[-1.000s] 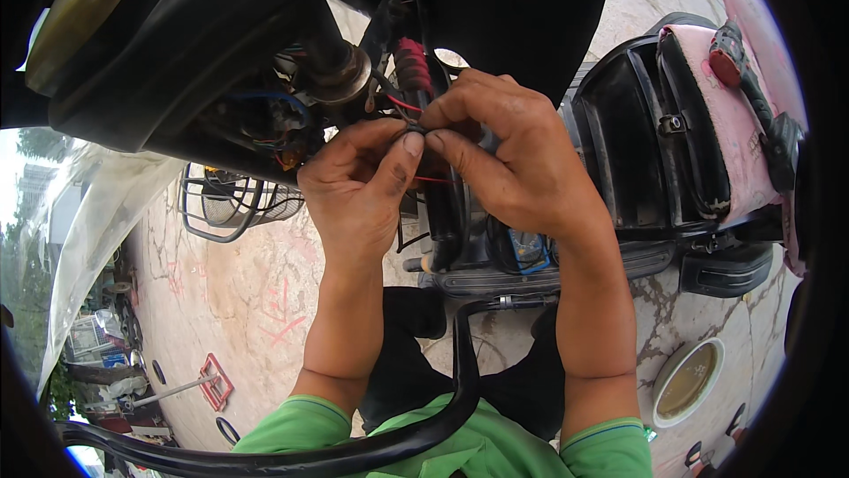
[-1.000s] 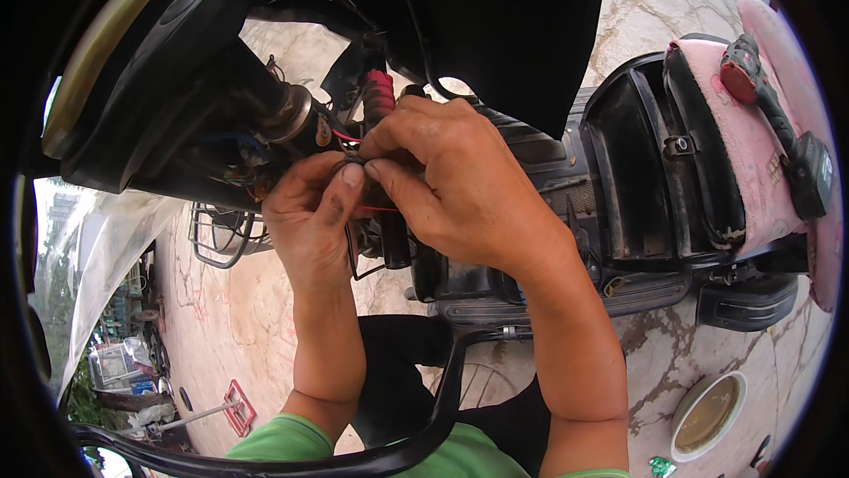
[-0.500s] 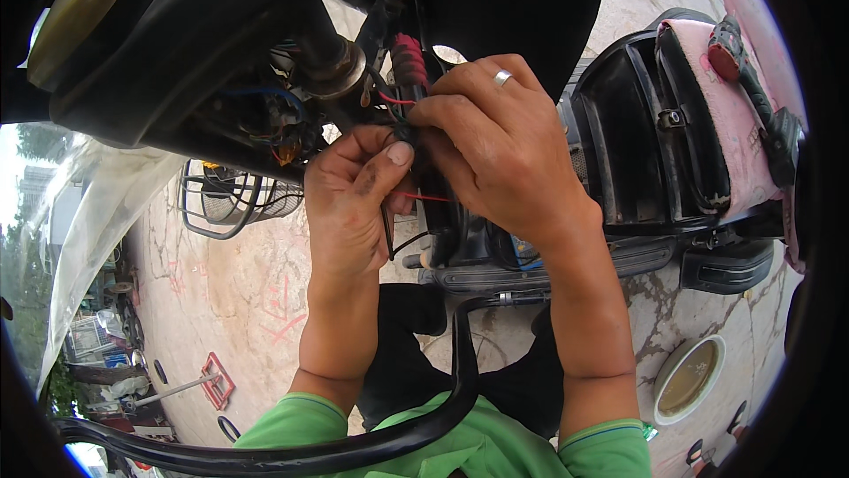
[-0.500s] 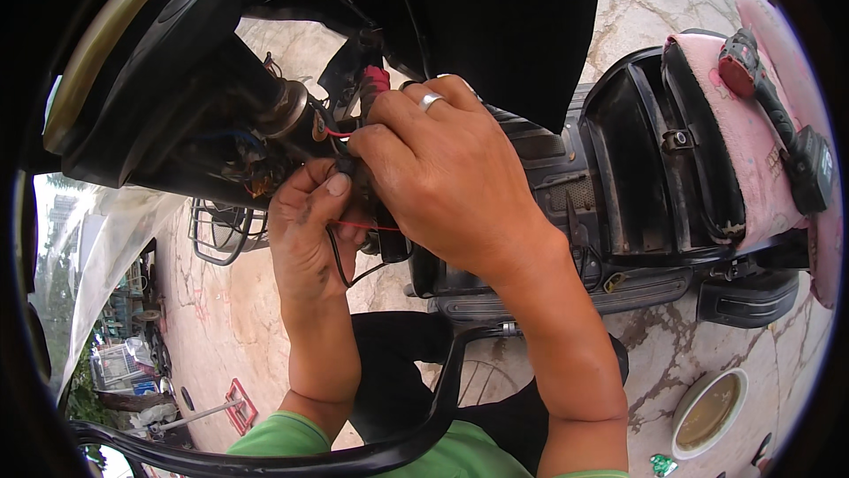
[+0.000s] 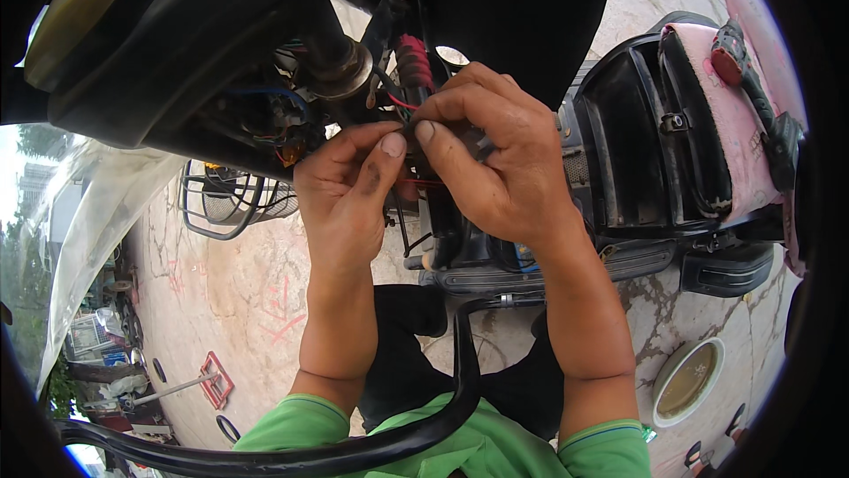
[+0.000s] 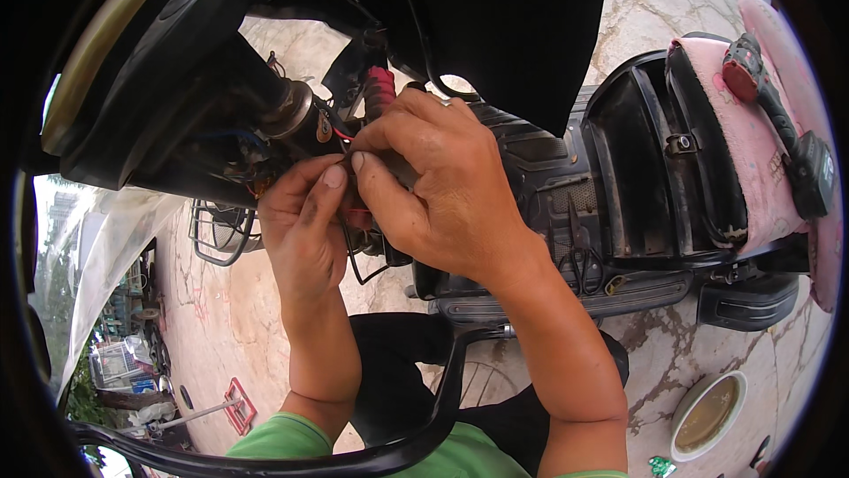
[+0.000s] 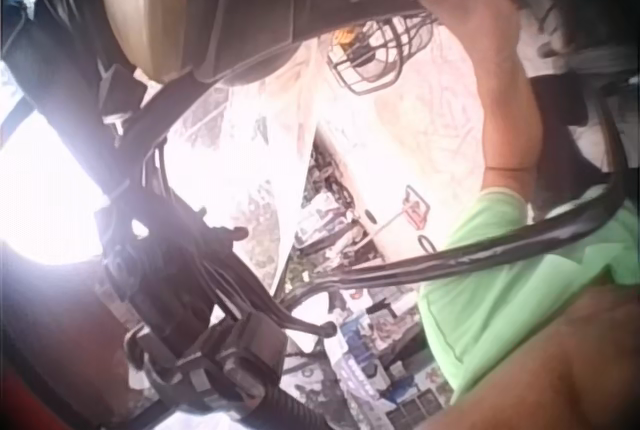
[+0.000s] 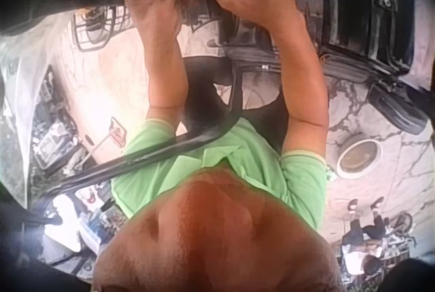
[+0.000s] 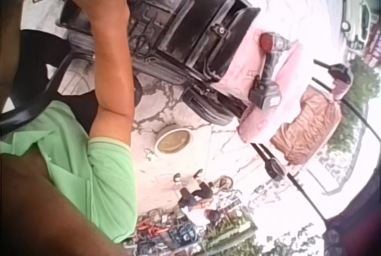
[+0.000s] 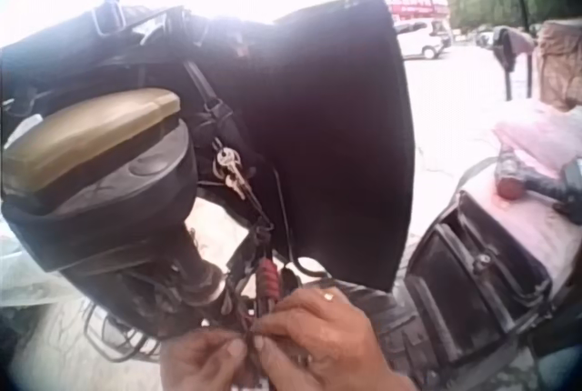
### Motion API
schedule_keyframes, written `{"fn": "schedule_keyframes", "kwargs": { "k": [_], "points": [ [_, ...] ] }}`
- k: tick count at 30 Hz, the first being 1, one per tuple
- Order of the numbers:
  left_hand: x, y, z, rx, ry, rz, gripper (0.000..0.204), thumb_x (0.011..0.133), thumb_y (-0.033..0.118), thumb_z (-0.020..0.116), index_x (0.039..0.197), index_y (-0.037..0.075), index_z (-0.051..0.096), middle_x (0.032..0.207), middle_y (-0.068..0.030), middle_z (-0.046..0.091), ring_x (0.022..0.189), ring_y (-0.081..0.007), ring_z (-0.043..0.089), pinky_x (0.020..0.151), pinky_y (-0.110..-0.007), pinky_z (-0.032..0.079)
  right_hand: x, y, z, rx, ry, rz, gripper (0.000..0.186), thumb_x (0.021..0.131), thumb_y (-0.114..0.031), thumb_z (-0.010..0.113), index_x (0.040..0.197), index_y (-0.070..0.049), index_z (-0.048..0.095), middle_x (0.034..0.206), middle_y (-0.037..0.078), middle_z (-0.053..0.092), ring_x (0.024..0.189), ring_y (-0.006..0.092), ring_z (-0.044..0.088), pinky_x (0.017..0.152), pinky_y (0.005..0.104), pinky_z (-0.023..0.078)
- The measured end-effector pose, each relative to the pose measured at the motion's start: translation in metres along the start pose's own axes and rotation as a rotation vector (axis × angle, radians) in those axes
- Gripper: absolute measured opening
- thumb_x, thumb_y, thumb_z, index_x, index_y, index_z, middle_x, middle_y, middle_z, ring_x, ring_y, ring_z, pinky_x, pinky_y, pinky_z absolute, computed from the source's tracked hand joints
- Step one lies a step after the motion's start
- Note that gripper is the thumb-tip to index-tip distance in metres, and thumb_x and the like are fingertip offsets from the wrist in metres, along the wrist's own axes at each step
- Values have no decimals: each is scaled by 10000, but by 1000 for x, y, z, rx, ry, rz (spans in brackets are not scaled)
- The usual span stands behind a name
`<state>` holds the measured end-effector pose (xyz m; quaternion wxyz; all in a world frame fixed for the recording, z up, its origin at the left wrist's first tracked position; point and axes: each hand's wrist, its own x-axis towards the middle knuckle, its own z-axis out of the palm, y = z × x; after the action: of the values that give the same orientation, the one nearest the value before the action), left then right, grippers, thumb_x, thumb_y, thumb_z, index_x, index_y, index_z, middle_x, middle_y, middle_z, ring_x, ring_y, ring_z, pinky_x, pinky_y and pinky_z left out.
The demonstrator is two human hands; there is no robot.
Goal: The person repairs electrical wiring on a scooter by stripping, twisting, and taping wires near the handlebar area. They use electrical tape to insulate the connections and secure the wires.
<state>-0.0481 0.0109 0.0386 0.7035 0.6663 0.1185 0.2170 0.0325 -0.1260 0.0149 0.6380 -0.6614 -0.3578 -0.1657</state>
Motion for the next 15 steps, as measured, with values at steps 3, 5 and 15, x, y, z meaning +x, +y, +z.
{"fn": "schedule_keyframes", "kwargs": {
  "k": [3,5,15],
  "points": [
    [2,-1,0,-55,-3,-25,171,956,93,717,1033,-60,713,773,-61,683,605,-92,595,524,-211,481,-2,0,6,160,2,99,66,830,-24,682,863,33,692,772,81,620,679,158,576,622,291,451],
    [2,-2,1,-105,1,-34,185,959,114,720,1037,-53,715,763,-54,678,600,-87,585,520,-213,471,-3,-1,7,196,-2,138,70,839,-31,680,849,38,682,767,71,621,674,132,568,610,275,445],
    [-3,-14,17,-195,125,8,165,952,150,735,1007,-4,705,697,15,578,574,-54,500,514,-186,391,-6,-8,17,549,131,585,151,925,-103,643,851,28,663,728,-26,592,673,32,495,586,211,393]
  ]
}}
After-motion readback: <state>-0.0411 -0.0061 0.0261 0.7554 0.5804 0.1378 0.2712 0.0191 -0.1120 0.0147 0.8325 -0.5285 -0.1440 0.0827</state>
